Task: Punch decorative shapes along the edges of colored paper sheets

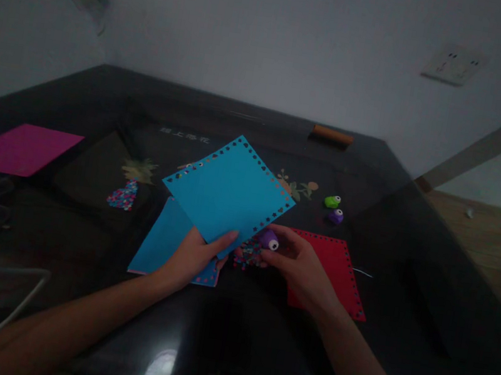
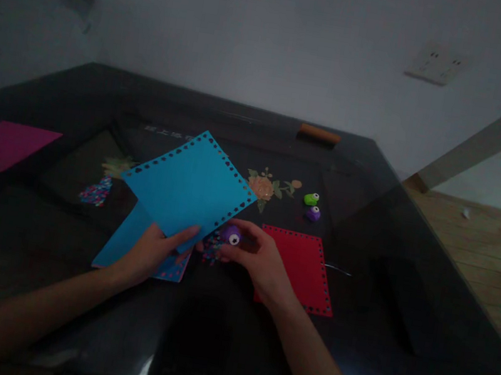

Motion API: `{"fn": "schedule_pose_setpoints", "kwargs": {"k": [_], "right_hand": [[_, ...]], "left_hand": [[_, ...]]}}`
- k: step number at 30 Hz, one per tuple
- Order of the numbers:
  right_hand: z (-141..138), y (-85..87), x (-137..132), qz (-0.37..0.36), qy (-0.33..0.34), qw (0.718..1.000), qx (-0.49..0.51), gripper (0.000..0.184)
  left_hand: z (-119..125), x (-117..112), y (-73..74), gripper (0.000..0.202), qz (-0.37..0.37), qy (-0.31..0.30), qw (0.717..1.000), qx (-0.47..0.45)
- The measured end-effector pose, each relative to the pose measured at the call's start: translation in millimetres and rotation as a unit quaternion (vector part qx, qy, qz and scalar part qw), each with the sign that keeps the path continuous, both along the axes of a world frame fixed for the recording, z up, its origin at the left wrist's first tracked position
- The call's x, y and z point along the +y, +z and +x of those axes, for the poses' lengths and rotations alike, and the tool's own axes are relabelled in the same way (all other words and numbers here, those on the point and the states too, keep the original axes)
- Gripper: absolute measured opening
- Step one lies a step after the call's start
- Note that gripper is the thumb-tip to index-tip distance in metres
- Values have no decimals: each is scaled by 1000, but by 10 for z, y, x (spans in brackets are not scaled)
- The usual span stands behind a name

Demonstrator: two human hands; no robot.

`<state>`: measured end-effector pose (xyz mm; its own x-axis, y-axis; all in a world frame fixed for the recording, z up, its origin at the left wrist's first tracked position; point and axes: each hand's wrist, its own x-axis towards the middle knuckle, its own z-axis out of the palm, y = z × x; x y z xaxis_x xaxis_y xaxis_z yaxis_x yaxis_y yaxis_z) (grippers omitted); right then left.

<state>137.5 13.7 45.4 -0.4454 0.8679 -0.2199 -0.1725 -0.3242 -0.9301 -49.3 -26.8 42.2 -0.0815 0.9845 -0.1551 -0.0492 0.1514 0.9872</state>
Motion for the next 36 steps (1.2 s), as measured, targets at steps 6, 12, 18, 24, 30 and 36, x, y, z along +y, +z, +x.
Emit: {"fn": "schedule_pose_setpoints", "kwargs": {"k": [6,12,18,24,30,36], "right_hand": [[-5,-54,-51,-55,-10,998,40,37],[-17,-91,-107,-81,-32,996,32,39],[-63,-114,-189,-68,-13,997,42,32],[-80,-105,-229,-72,-13,996,59,31],[-91,-104,-237,-75,-12,996,53,30],[-93,-101,-237,-77,-12,996,52,30]], "left_hand": [[-30,-29,54,26,-7,2,994,112],[-9,-28,129,23,-15,1,987,160],[-2,-12,150,18,-32,-14,988,153],[-11,-10,63,16,-5,-9,989,145],[-15,-25,15,19,-14,-24,992,119],[-13,-34,10,20,-17,-35,991,126]]}}
